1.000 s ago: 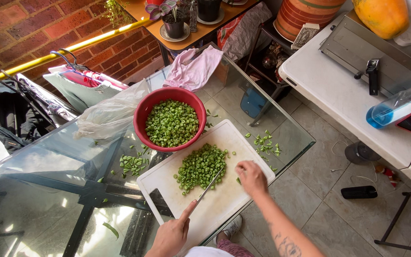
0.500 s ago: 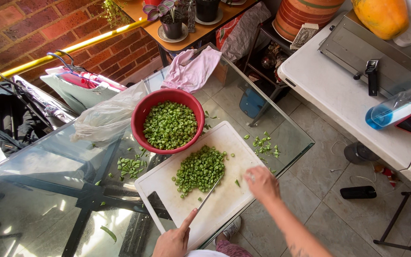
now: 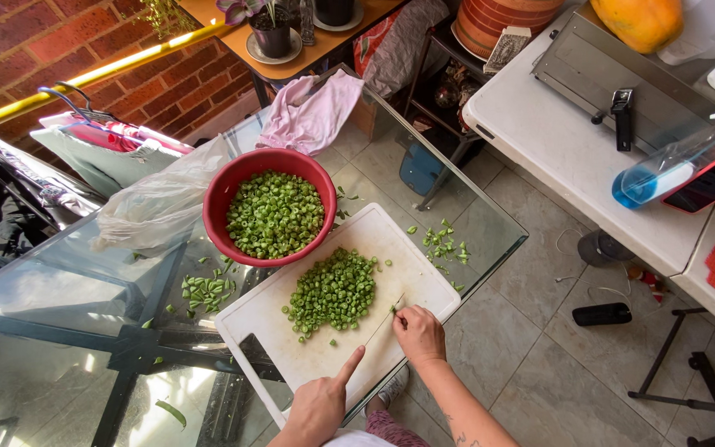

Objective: The person chops green beans on a white cutting board using a knife and transfers the chopped pieces into a red bowl. The person then carries the bowl of chopped beans into the kitchen.

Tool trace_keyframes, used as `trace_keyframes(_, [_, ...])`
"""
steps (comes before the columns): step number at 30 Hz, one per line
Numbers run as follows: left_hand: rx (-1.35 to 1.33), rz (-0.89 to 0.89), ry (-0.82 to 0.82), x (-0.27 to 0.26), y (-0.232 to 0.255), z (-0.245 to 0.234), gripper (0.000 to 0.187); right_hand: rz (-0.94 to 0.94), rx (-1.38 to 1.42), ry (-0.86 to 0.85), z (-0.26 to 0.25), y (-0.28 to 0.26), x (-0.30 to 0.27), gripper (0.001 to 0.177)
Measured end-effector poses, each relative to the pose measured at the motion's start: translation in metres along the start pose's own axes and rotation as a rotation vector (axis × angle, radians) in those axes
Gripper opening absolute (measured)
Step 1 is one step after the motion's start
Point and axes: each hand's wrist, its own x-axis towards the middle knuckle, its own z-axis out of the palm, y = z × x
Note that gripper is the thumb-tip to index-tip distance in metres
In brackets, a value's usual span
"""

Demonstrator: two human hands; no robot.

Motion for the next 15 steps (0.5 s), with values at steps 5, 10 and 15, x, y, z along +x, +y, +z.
trace_keyframes(5, [-0.026, 0.015, -0.014, 0.025, 0.011, 0.001, 0.088, -0.053, 0.011, 0.007, 0.003, 0.006, 0.004, 0.013])
trace_keyframes(10, [-0.039, 0.063, 0.051, 0.06, 0.021, 0.009, 0.09, -0.062, 0.007, -0.009, 0.005, 0.01, 0.006, 0.014])
trace_keyframes(15, [-0.005, 0.037, 0.012, 0.057, 0.018, 0.022, 0.097, 0.014, 0.047, -0.011, 0.001, 0.009, 0.004, 0.014])
